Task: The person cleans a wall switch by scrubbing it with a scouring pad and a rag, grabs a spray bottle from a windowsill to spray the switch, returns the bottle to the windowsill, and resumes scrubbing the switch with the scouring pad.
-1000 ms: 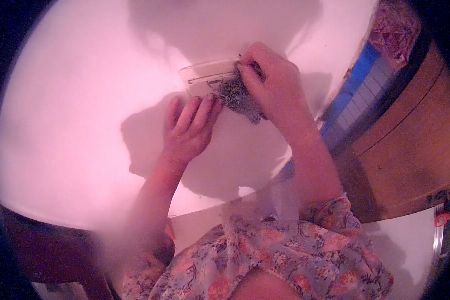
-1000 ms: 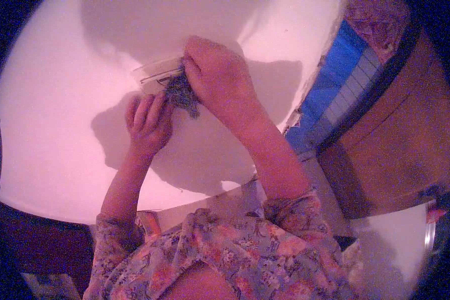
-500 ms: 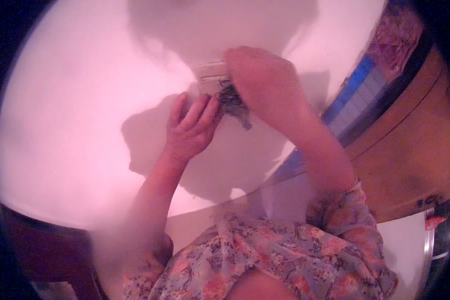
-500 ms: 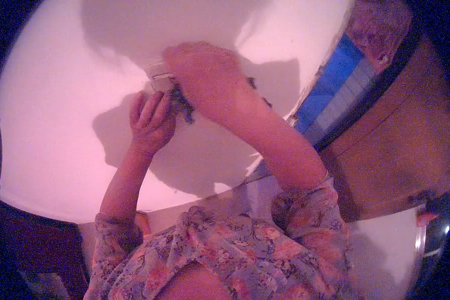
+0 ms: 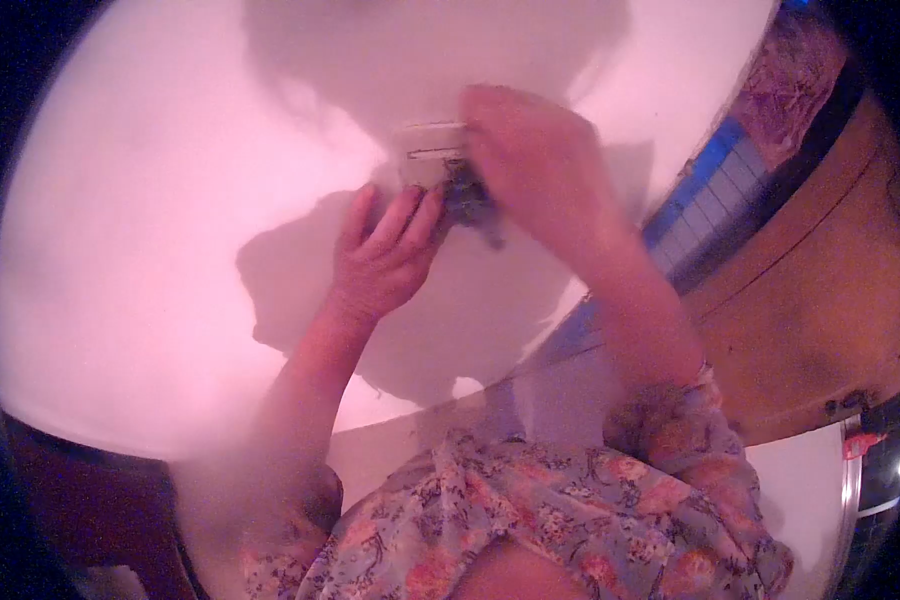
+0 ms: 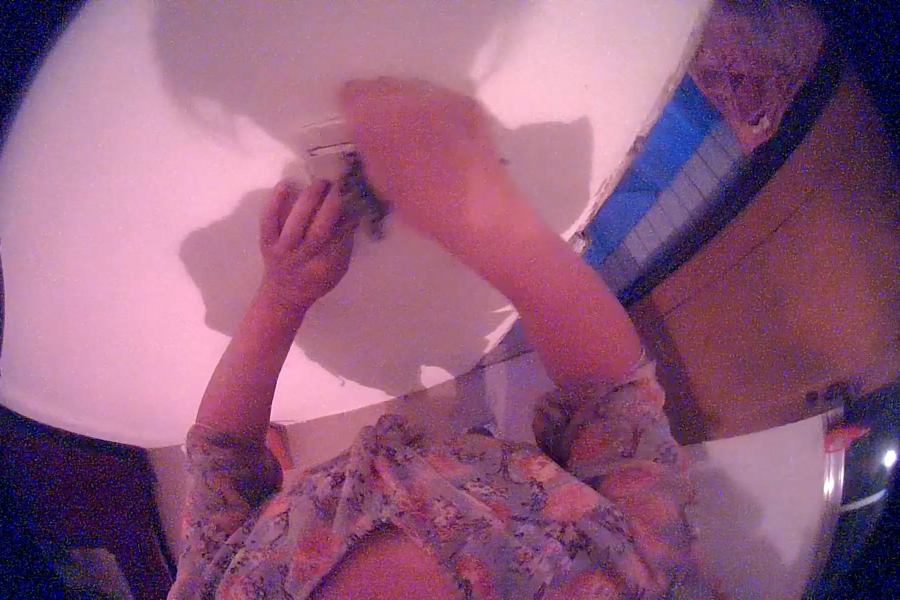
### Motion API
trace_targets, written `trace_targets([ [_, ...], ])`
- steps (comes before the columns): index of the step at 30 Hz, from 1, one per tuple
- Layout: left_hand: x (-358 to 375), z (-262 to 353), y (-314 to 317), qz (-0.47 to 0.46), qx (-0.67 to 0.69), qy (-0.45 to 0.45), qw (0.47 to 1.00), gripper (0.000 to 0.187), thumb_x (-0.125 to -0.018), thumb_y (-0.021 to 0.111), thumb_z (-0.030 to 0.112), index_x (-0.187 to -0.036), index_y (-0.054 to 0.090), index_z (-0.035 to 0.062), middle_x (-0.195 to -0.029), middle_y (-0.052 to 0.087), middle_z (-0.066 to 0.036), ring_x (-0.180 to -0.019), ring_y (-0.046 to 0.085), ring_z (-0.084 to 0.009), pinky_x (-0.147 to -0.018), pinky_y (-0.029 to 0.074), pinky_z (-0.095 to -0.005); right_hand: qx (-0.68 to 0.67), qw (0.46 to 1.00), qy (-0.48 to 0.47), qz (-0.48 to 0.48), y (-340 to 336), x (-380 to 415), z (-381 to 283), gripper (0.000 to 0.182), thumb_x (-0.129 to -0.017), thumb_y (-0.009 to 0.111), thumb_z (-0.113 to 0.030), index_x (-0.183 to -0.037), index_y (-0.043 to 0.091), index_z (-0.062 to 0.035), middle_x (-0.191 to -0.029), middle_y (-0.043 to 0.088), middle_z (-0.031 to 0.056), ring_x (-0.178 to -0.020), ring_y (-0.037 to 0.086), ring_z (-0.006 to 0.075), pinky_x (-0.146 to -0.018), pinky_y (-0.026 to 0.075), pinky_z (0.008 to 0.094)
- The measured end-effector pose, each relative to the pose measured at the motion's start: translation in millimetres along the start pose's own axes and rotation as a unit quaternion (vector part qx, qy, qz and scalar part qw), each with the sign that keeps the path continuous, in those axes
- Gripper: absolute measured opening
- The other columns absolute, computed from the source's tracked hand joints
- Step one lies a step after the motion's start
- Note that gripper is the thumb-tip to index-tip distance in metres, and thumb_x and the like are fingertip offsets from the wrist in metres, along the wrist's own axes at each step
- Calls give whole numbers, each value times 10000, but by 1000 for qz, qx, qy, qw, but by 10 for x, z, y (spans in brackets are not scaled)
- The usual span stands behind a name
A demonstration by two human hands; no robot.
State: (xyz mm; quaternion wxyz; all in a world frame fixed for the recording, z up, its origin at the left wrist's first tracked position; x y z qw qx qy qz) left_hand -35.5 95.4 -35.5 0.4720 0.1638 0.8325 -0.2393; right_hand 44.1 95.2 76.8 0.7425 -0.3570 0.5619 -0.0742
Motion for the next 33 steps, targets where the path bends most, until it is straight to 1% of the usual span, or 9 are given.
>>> trace_targets([
  [5, 85, 281, -60, 6, -26, -2, 1000, 216, -694, 582, 141, -905, 626, 156, -1142, 484, 21, -1102, 437, -156, -956, 352, -419, 44, 996, 72, -19, -60, 362, 169, 90, -701, 508, -99, -782, 506, -60, -761, 577, 122, -750, 588, 312, -622, 481, 403],
  [7, 171, 319, -104, 30, 23, 14, 999, 224, -703, 574, 136, -918, 633, 165, -1141, 485, 13, -1096, 439, -155, -952, 355, -409, 2, 998, -46, 54, -64, 353, -149, 45, -746, 492, -77, -777, 477, -47, -717, 527, 133, -715, 539, 330, -613, 447, 401],
  [14, 303, 161, -413, 31, -12, -7, 999, 211, -718, 575, 145, -919, 635, 168, -1119, 502, 12, -1095, 438, -153, -949, 360, -400, -36, 996, -71, 32, -94, 280, -469, 49, -742, 499, -63, -779, 476, -44, -723, 526, 134, -717, 529, 338, -616, 446, 402],
  [17, 491, 143, -429, 12, -46, -14, 999, 200, -718, 590, 159, -913, 634, 158, -1115, 506, 17, -1095, 438, -149, -944, 365, -402, 0, 999, 38, -19, 111, 391, -395, 53, -744, 504, -65, -782, 474, -45, -727, 526, 135, -720, 530, 338, -620, 443, 405],
  [20, 537, 28, -293, 31, -9, -27, 999, 216, -730, 578, 154, -938, 634, 159, -1100, 512, 19, -1092, 438, -142, -942, 367, -393, 29, 999, 22, -30, 265, 199, -517, 70, -706, 506, -93, -766, 509, -58, -743, 571, 132, -740, 579, 318, -620, 477, 413],
  [22, 568, -4, -182, 11, 26, -24, 999, 233, -748, 556, 152, -967, 633, 166, -1084, 519, 19, -1089, 436, -136, -942, 367, -383, 9, 997, -78, 17, 259, 112, -783, 58, -727, 498, -94, -768, 505, -54, -738, 570, 141, -737, 580, 320, -626, 479, 416],
  [26, 473, 9, -284, 30, 3, -2, 1000, 279, -766, 528, 145, -1025, 625, 175, -1092, 511, 25, -1088, 433, -132, -943, 367, -377, -40, 996, -71, 22, 112, 119, -565, 72, -763, 522, -116, -768, 499, -49, -722, 526, 148, -729, 531, 341, -622, 435, 399],
  [28, 584, -14, -385, 17, -54, -23, 998, 303, -774, 524, 156, -1063, 614, 177, -1107, 501, 27, -1087, 432, -133, -942, 371, -378, 29, 997, 45, -51, 219, 247, -399, 80, -764, 523, -124, -777, 498, -49, -725, 528, 152, -732, 532, 341, -625, 434, 401],
  [33, 488, -53, -307, 13, -35, -21, 999, 334, -770, 525, 163, -1094, 603, 185, -1128, 492, 28, -1085, 433, -130, -942, 368, -375, 29, 999, -3, -28, 206, 141, -415, 89, -712, 508, -84, -797, 502, -60, -727, 558, 138, -717, 566, 336, -638, 464, 441],
])
Point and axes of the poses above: each hand's wrist, its own x-axis away from the middle knuckle, its own y-axis out of the palm, z = x × y, the point moved 9 cm from there along -x, towards the middle knuckle
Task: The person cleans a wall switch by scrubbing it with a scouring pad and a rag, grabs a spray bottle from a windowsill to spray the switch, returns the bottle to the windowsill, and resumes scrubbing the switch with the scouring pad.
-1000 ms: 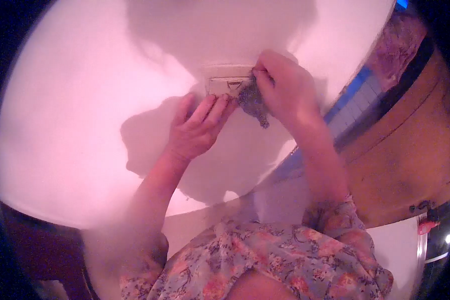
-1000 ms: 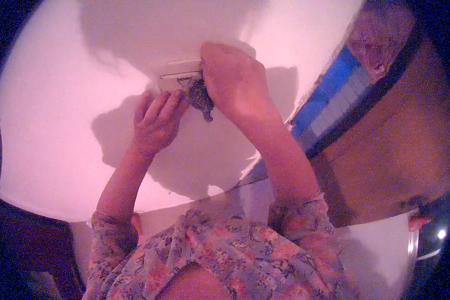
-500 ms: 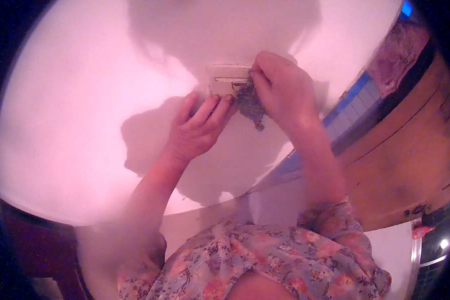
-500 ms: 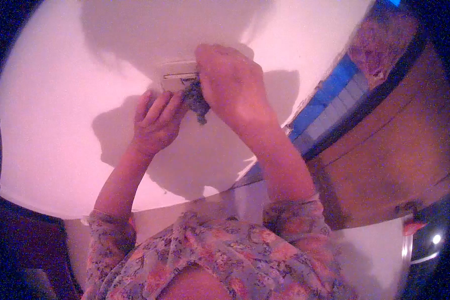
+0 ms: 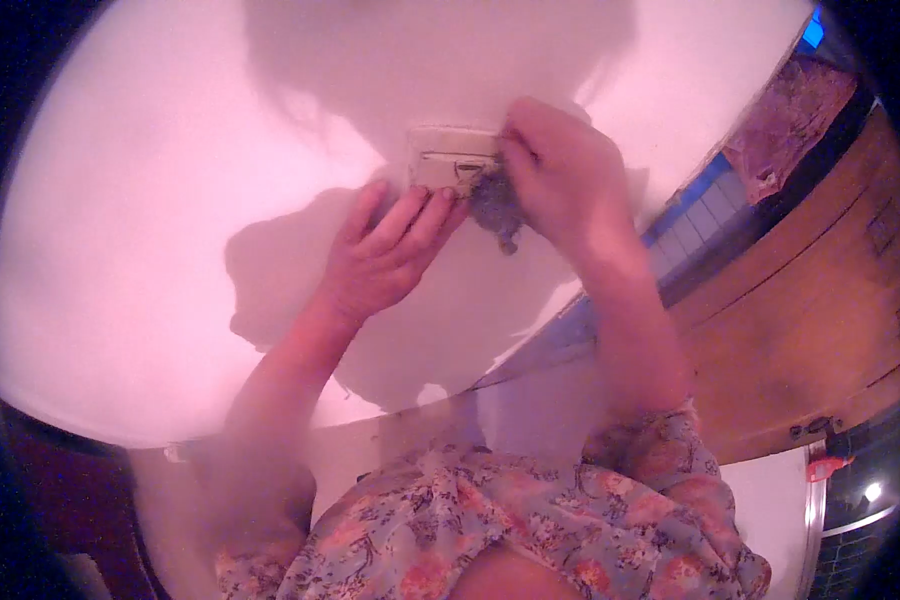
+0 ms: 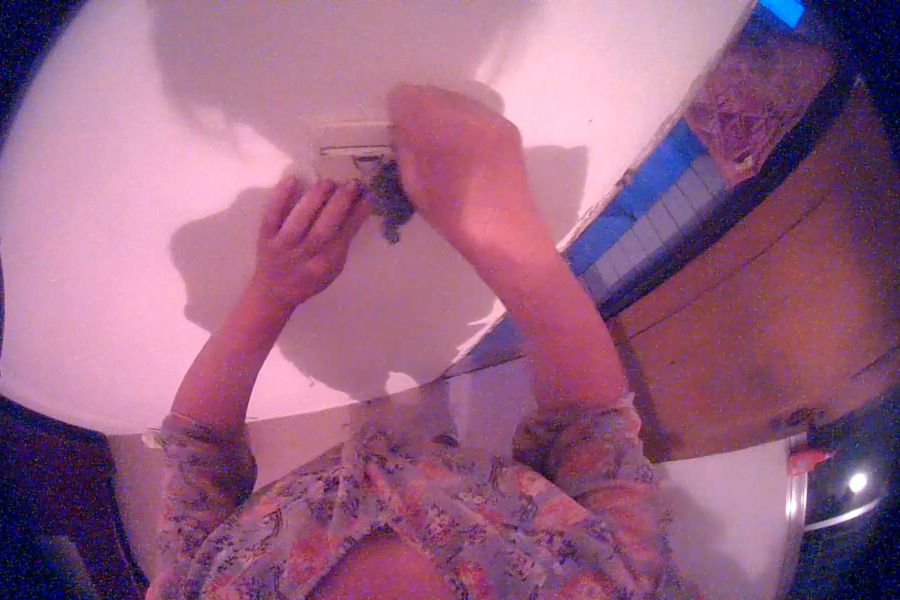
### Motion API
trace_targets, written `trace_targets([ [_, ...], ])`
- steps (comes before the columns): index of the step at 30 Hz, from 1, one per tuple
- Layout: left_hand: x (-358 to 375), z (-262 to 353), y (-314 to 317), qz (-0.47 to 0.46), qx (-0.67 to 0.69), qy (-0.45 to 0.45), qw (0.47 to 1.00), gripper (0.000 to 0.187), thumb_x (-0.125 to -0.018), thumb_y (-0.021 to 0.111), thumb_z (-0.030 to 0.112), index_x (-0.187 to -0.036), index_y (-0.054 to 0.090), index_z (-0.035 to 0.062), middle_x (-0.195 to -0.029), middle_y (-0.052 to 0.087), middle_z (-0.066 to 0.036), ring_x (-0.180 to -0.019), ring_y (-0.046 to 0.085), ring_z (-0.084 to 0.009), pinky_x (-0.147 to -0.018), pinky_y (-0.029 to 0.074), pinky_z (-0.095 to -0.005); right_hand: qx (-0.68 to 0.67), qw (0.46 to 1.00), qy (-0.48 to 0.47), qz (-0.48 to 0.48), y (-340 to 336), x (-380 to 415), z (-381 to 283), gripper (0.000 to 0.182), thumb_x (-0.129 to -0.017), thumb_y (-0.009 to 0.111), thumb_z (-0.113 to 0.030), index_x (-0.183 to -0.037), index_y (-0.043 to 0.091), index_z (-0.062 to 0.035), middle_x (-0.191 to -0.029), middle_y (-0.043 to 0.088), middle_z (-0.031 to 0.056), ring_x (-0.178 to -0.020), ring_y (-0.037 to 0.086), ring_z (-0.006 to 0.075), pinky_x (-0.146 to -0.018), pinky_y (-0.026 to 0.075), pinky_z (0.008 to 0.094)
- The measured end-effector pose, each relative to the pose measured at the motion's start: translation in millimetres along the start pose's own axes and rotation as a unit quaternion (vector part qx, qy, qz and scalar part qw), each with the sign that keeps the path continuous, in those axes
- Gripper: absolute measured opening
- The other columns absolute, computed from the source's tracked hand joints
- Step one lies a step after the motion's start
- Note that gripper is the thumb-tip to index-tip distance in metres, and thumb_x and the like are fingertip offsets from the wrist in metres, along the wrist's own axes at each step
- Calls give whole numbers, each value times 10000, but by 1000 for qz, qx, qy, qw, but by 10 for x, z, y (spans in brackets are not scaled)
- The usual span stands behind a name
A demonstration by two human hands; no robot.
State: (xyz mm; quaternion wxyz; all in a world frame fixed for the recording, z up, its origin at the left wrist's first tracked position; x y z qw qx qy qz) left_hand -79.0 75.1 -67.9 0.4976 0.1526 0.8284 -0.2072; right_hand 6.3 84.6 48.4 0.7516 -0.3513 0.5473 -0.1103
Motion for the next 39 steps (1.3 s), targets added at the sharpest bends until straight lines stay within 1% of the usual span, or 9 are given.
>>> trace_targets([
  [4, -71, 65, 10, 16, 29, 15, 999, 319, -757, 538, 167, -1066, 614, 174, -1152, 489, 23, -1080, 440, -137, -939, 368, -384, -52, 995, -77, 44, -172, -134, -154, 80, -711, 512, -79, -787, 497, -55, -722, 553, 141, -725, 566, 333, -636, 460, 441],
  [11, -138, 95, 16, -16, 4, 2, 1000, 218, -722, 577, 147, -931, 640, 150, -1109, 516, 14, -1080, 445, -143, -912, 394, -394, 7, 999, -26, -28, -72, -15, 56, 79, -708, 503, -88, -779, 517, -57, -727, 560, 127, -737, 567, 328, -648, 467, 425],
  [13, -133, 94, -18, 26, 38, 6, 999, 200, -709, 594, 146, -904, 636, 133, -1093, 526, 19, -1083, 446, -142, -912, 397, -392, -63, 991, -112, 48, -138, -60, -157, 79, -699, 513, -95, -769, 524, -59, -708, 559, 116, -722, 570, 321, -630, 470, 426],
  [16, -96, 71, -4, 26, 75, 12, 997, 309, -608, 650, 115, -913, 611, 84, -1020, 540, -24, -1048, 485, -197, -946, 376, -456, -52, 990, -133, 5, -122, -167, -449, 28, -733, 500, -57, -757, 494, -44, -718, 537, 121, -713, 538, 320, -609, 437, 401],
  [19, -82, 37, 39, 27, 67, 2, 997, 288, -635, 623, 100, -923, 610, 102, -1049, 540, -24, -1043, 489, -207, -947, 370, -446, -33, 987, -155, 1, -122, -163, -365, 85, -690, 526, -105, -764, 526, -62, -745, 584, 108, -740, 589, 299, -609, 477, 420],
  [26, -286, 101, -31, -6, 4, 13, 1000, 330, -721, 554, 109, -1038, 618, 174, -1119, 496, 41, -1053, 456, -137, -949, 356, -380, -2, 998, 27, 58, -154, 353, 408, 80, -752, 512, -91, -808, 542, -44, -764, 592, 121, -734, 586, 317, -608, 476, 409],
  [29, -336, 105, 3, -22, 8, 11, 1000, 400, -729, 522, 75, -1107, 591, 184, -1141, 480, 43, -1058, 443, -133, -944, 343, -377, -187, 962, 131, 152, -96, 854, 609, 80, -770, 555, -91, -831, 555, -39, -742, 578, 131, -705, 579, 313, -612, 465, 385],
  [31, -422, 184, 62, -1, 1, 17, 1000, 407, -723, 516, 64, -1104, 592, 186, -1147, 477, 37, -1054, 437, -144, -927, 347, -384, -333, 881, 272, 196, 81, 1182, 811, 99, -758, 606, -90, -823, 558, -32, -729, 560, 134, -680, 572, 291, -614, 451, 353],
  [39, -464, 284, 163, -9, -24, 30, 999, 372, -734, 525, 96, -1087, 598, 190, -1141, 484, 17, -1028, 445, -180, -923, 343, -417, -379, 856, 236, 261, 266, 1088, 856, 79, -760, 579, -62, -811, 531, -24, -751, 548, 137, -689, 560, 304, -618, 448, 362],
])
Point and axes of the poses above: each hand's wrist, its own x-axis away from the middle knuckle, its own y-axis out of the palm, z = x × y, the point moved 9 cm from there along -x, towards the middle knuckle
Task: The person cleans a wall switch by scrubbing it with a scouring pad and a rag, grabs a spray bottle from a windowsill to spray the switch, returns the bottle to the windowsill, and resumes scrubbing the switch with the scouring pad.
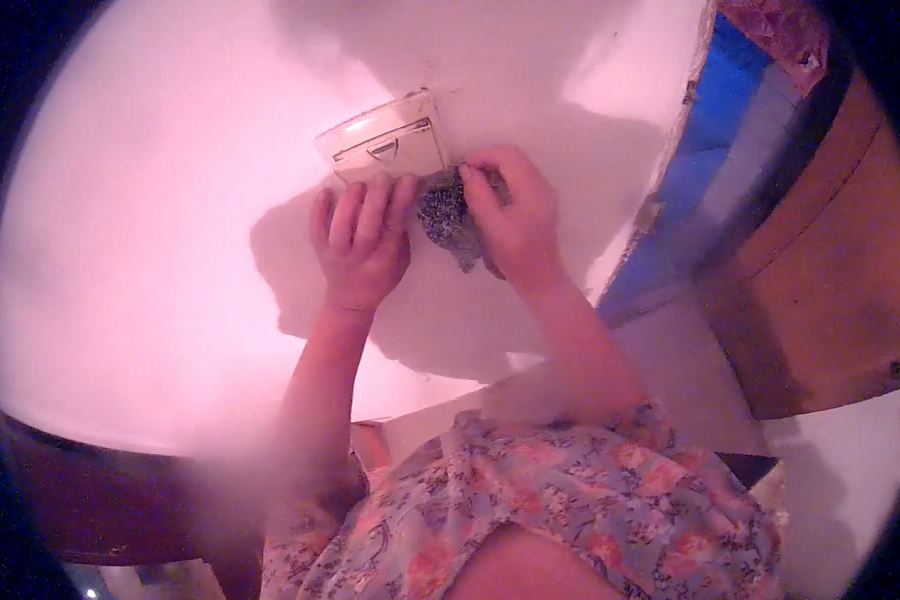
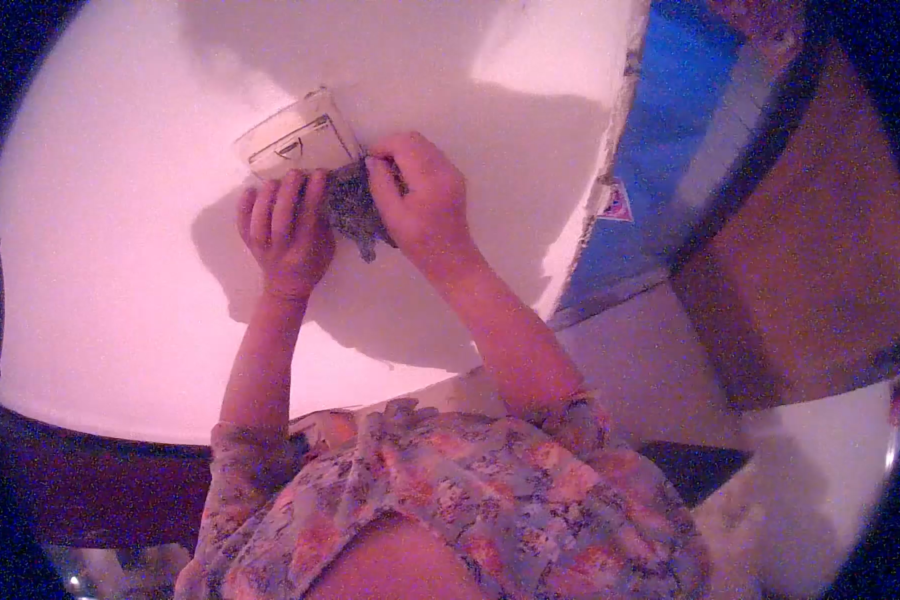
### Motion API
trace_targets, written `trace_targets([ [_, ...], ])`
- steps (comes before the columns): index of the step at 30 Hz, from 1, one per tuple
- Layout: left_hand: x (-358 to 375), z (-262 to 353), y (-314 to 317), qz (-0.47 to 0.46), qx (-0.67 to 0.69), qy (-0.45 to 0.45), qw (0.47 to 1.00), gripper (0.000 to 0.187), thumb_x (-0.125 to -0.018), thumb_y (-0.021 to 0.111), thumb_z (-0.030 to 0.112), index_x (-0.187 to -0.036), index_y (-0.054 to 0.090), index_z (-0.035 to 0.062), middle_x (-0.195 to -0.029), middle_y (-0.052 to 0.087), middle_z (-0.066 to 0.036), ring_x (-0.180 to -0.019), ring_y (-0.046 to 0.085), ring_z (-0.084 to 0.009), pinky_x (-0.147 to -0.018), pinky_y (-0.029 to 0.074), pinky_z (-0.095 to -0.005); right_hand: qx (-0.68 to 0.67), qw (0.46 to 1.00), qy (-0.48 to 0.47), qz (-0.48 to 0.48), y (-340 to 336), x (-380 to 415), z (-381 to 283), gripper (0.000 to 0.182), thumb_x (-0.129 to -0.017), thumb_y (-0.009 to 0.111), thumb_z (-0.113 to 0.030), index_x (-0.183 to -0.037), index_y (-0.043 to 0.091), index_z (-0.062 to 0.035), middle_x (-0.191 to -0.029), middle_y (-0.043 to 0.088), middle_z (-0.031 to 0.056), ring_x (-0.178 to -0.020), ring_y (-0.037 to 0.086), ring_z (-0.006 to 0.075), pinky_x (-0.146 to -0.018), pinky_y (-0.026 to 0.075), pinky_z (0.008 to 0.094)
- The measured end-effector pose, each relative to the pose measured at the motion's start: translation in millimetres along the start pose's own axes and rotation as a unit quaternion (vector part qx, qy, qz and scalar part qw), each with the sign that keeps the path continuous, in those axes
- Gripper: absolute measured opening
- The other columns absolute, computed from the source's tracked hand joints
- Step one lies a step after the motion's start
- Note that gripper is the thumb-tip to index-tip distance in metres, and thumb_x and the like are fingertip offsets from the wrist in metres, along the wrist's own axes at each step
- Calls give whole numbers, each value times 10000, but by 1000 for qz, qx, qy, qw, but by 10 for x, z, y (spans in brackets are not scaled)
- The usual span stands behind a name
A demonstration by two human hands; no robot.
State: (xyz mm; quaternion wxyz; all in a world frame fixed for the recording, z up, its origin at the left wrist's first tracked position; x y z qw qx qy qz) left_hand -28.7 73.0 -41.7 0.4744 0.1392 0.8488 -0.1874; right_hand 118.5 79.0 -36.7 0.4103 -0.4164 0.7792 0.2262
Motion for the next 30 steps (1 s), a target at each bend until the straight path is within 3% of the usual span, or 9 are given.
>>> trace_targets([
  [8, 210, -111, -62, 12, -17, -8, 1000, 342, -745, 525, 101, -1072, 600, 170, -1136, 486, 5, -1024, 449, -177, -947, 325, -420, 32, 998, -48, -5, 281, 99, -99, 74, -747, 563, -46, -809, 525, -31, -758, 547, 147, -711, 552, 332, -607, 447, 399],
  [10, 217, -128, -125, 13, -21, -6, 1000, 337, -745, 528, 96, -1066, 601, 166, -1130, 491, -6, -1029, 448, -189, -942, 327, -427, 89, 992, -87, -23, 322, 79, -268, 67, -747, 575, -44, -800, 536, -31, -760, 562, 123, -697, 567, 303, -608, 453, 352],
  [13, 86, -95, -180, 19, -13, 8, 1000, 280, -753, 528, 99, -1020, 606, 133, -1136, 495, -26, -1032, 446, -214, -929, 336, -440, 104, 983, -154, 8, 193, -190, -540, 74, -739, 581, -44, -797, 535, -39, -737, 554, 122, -678, 559, 309, -596, 449, 361],
  [17, 13, 3, -104, 15, 20, 28, 999, 223, -758, 526, 101, -968, 598, 95, -1151, 494, -46, -1035, 443, -236, -915, 346, -459, 67, 987, -146, 14, 35, -394, -528, 73, -750, 576, -53, -806, 530, -39, -731, 553, 125, -663, 560, 293, -596, 450, 347],
  [20, 286, -35, -64, 25, 29, 14, 999, 197, -758, 523, 97, -945, 579, 74, -1161, 493, -56, -1039, 441, -246, -904, 351, -473, 31, 998, -40, -40, 241, -126, -212, 76, -761, 572, -64, -815, 526, -36, -738, 558, 127, -655, 560, 274, -599, 452, 332],
  [22, 293, -51, -24, 19, 21, 10, 1000, 208, -752, 532, 92, -957, 568, 80, -1165, 492, -58, -1044, 440, -250, -899, 354, -481, 43, 997, -56, -38, 267, -128, -235, 95, -774, 540, -114, -794, 501, -29, -751, 548, 166, -705, 539, 362, -635, 441, 433],
  [23, 275, -76, -26, 19, 22, 10, 1000, 208, -752, 532, 92, -957, 568, 80, -1165, 492, -58, -1044, 440, -250, -899, 354, -481, 44, 997, -56, -38, 282, -195, -280, 95, -774, 540, -114, -794, 501, -29, -751, 548, 166, -705, 539, 362, -635, 441, 433],
  [25, 125, -64, -125, 30, 22, 22, 999, 211, -752, 541, 93, -961, 566, 87, -1168, 491, -63, -1042, 443, -250, -896, 356, -481, 30, 997, -65, -16, 159, -417, -453, 86, -762, 578, -75, -828, 537, -38, -748, 569, 120, -648, 562, 249, -602, 450, 321],
  [30, -3, -99, -223, 26, 23, 25, 999, 214, -754, 546, 95, -966, 571, 96, -1165, 492, -62, -1040, 449, -243, -902, 356, -474, 33, 998, -38, -46, 130, -451, -489, 86, -771, 574, -88, -811, 527, -28, -742, 570, 126, -673, 578, 259, -613, 451, 334],
])
Point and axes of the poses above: each hand's wrist, its own x-axis away from the middle knuckle, its own y-axis out of the palm, z = x × y, the point moved 9 cm from there along -x, towards the middle knuckle
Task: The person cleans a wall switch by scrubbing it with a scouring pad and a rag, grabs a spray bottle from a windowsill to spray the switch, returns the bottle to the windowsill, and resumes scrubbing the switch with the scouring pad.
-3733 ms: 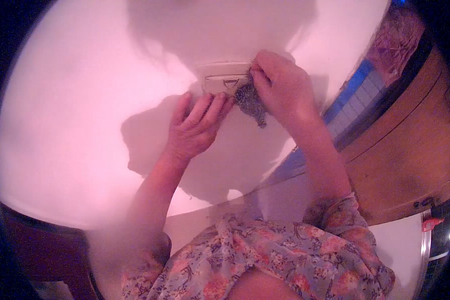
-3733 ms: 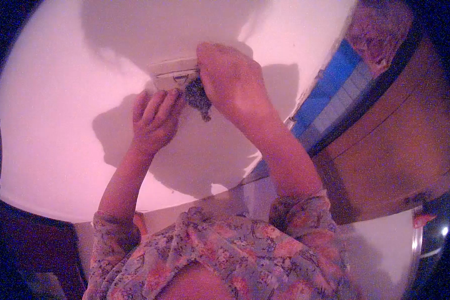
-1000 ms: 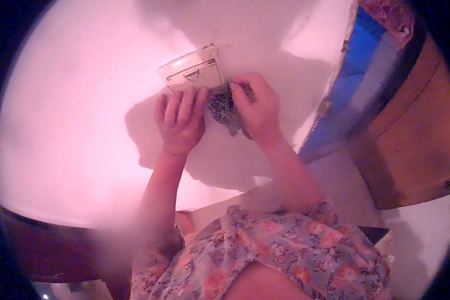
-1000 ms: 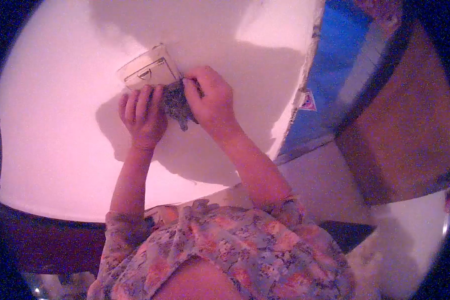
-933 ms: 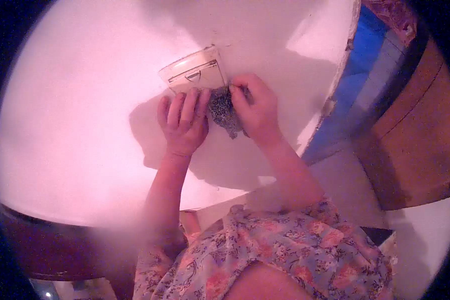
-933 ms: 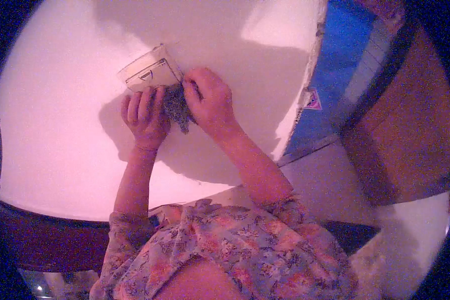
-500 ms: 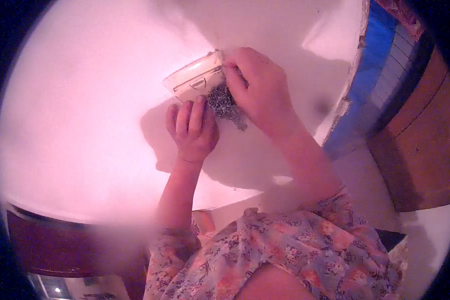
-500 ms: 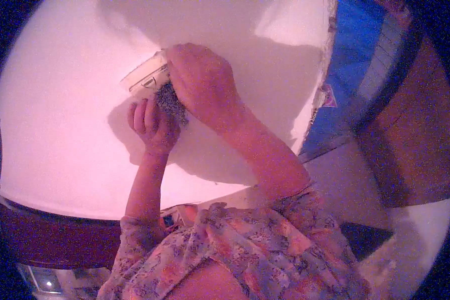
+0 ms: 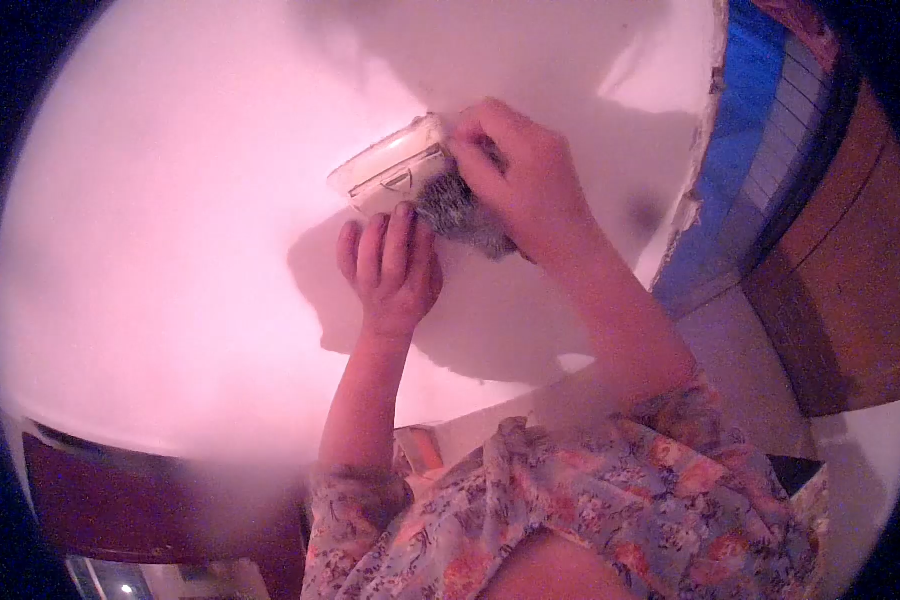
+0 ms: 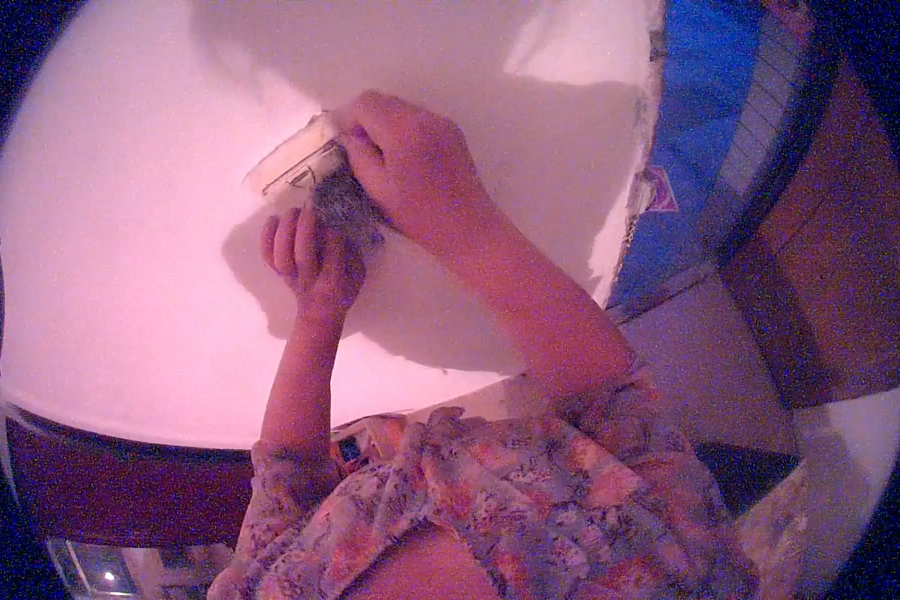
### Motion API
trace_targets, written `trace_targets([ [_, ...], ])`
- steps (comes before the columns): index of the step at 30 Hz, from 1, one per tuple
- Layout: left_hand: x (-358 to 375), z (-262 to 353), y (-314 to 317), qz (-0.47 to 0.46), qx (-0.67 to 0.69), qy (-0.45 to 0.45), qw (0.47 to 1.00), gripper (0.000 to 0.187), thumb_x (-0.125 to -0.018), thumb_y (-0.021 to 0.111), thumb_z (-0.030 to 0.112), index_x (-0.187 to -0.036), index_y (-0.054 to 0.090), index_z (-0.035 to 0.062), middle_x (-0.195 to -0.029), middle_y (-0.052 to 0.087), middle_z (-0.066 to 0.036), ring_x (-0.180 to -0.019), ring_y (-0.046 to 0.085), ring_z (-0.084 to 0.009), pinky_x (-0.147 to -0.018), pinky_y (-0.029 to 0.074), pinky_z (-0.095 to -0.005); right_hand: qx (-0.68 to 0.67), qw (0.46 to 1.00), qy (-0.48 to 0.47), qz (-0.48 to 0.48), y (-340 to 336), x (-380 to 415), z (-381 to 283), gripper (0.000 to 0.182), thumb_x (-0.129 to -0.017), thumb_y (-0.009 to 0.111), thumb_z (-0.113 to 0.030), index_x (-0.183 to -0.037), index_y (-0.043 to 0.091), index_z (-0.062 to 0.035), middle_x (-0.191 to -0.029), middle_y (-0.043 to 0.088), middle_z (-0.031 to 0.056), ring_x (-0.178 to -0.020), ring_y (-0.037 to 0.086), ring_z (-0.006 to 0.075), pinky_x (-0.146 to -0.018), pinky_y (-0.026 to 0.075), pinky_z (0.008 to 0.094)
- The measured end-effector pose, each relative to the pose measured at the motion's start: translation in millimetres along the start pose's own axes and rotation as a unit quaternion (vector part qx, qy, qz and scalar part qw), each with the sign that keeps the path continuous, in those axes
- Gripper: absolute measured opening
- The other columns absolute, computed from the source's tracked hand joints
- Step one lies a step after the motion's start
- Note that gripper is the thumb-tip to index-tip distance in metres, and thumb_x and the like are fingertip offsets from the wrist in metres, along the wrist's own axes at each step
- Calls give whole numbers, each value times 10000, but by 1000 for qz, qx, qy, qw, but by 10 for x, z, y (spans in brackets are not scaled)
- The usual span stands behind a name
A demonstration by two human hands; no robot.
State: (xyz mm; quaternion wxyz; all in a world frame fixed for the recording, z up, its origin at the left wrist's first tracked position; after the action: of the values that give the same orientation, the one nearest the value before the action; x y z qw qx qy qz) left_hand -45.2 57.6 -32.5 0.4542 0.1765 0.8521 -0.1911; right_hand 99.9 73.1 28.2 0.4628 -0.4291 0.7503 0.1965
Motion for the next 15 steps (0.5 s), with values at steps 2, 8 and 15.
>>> trace_targets([
  [2, 21, 12, 37, -5, 9, -8, 1000, 215, -752, 548, 92, -965, 574, 101, -1163, 493, -58, -1039, 450, -239, -906, 356, -469, 12, 999, 31, -27, 65, 151, 135, 88, -774, 573, -92, -803, 522, -25, -742, 572, 129, -685, 585, 264, -618, 452, 337],
  [8, -39, 27, 437, -22, 15, -5, 1000, 223, -751, 551, 88, -965, 606, 121, -1147, 495, -30, -1033, 450, -215, -921, 351, -442, 45, 999, 19, 12, -1, -43, 427, 107, -784, 574, -113, -810, 515, -27, -750, 571, 135, -691, 583, 283, -629, 450, 341],
  [15, -119, 331, 872, -23, -21, 3, 1000, 355, -742, 552, 94, -1082, 597, 185, -1136, 487, 9, -1044, 439, -174, -940, 348, -408, 46, 998, 39, -32, -86, 523, 1156, 113, -792, 539, -124, -781, 476, -30, -743, 518, 165, -697, 527, 366, -615, 429, 437],
])
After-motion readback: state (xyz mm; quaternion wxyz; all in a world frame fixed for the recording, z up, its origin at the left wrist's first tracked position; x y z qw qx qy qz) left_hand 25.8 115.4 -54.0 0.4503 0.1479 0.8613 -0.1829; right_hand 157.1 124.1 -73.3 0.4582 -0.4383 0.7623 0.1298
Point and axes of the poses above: each hand's wrist, its own x-axis away from the middle knuckle, its own y-axis out of the palm, z = x × y, the point moved 9 cm from there along -x, towards the middle knuckle
